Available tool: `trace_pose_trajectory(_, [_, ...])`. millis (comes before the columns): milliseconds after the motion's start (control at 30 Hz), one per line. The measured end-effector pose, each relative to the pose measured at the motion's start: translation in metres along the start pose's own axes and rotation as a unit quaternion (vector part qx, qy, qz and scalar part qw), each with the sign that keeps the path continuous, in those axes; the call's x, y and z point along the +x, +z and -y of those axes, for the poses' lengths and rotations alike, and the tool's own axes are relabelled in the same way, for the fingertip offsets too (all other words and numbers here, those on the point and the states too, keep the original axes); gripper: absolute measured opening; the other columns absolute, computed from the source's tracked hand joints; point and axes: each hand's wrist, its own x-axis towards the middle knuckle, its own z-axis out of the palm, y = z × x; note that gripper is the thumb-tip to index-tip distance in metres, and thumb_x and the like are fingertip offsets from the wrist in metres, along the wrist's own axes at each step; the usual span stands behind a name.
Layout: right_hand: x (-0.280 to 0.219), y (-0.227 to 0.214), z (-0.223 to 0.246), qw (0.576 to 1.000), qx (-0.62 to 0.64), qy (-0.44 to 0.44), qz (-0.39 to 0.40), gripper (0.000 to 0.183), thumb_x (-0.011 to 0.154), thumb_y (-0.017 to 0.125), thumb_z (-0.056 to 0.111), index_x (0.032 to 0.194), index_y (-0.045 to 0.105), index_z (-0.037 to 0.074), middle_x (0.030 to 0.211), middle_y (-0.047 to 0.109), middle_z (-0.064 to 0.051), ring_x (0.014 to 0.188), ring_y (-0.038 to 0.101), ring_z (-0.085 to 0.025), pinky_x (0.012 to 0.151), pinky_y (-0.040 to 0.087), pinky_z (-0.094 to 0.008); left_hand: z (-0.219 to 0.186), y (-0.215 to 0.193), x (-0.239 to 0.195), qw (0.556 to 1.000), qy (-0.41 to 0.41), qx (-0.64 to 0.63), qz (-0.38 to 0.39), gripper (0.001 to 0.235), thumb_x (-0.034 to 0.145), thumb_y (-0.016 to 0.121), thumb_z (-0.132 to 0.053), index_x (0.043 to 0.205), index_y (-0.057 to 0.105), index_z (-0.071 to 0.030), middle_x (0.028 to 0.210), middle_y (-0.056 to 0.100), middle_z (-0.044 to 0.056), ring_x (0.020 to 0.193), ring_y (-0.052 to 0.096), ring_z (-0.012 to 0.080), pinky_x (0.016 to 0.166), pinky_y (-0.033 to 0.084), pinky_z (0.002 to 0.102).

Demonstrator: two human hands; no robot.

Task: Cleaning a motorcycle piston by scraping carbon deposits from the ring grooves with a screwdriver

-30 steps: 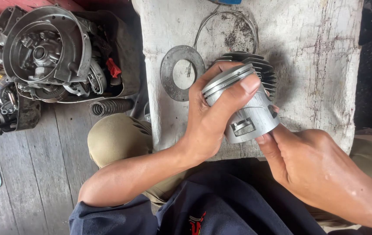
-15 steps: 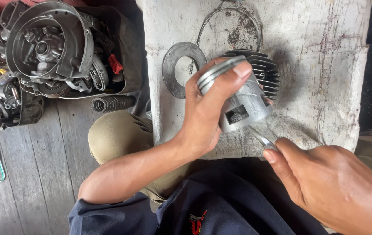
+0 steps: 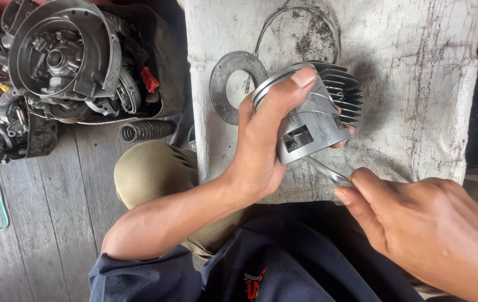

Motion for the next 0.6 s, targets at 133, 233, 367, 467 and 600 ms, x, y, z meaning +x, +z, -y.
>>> trace_pose_trajectory(133, [-0.007,-0.008,-0.008,0.998,-0.048,0.034,-0.003,0.029,0.102,0.047,0.056,0.088,0.056,0.032,0.037,0.047,-0.005,0.031,0.054,-0.031,0.036,0.04,-0.044,0.005,0.003,0.0,0.999,0.007,-0.006,-0.035,0.022,0.082,0.072,-0.027,0.079,0.059,-0.009,0.07,0.053,-0.001,0.061,0.059,0.013,0.06,0.064,0.043])
trace_pose_trajectory(233, [-0.008,-0.011,-0.008,0.995,-0.035,0.084,-0.033,0.036,0.105,0.051,0.054,0.081,0.059,0.029,0.038,0.048,-0.003,0.038,0.052,-0.033,0.046,0.039,-0.044,0.003,0.005,-0.001,1.0,0.011,-0.007,-0.026,0.02,0.085,0.07,-0.025,0.078,0.061,-0.009,0.071,0.055,-0.002,0.065,0.055,0.0106,0.063,0.062,0.039])
trace_pose_trajectory(367, [-0.001,-0.008,-0.002,0.998,-0.006,0.04,-0.043,0.029,0.101,0.054,0.053,0.088,0.06,0.028,0.038,0.048,-0.002,0.036,0.054,-0.037,0.038,0.043,-0.05,-0.004,0.008,-0.004,1.0,0.017,0.017,-0.009,0.026,0.085,0.069,-0.029,0.081,0.061,-0.004,0.071,0.063,0.008,0.063,0.069,0.0268,0.059,0.061,0.041])
trace_pose_trajectory(467, [0.002,-0.009,-0.006,0.998,-0.043,0.04,-0.02,0.032,0.103,0.05,0.058,0.09,0.057,0.029,0.038,0.049,0.001,0.036,0.056,-0.033,0.037,0.046,-0.047,-0.005,0.009,-0.002,0.999,0.008,0.026,-0.025,0.026,0.084,0.068,-0.029,0.077,0.059,-0.006,0.068,0.059,0.006,0.06,0.067,0.0245,0.058,0.061,0.041])
trace_pose_trajectory(600, [0.002,-0.011,-0.011,0.995,-0.02,0.07,-0.061,0.035,0.104,0.056,0.058,0.086,0.061,0.029,0.041,0.047,-0.002,0.038,0.05,-0.031,0.043,0.038,-0.045,-0.002,0.006,-0.001,1.0,0.013,0.019,-0.019,0.023,0.084,0.07,-0.028,0.075,0.058,-0.009,0.068,0.057,0.001,0.059,0.064,0.0181,0.059,0.062,0.041])
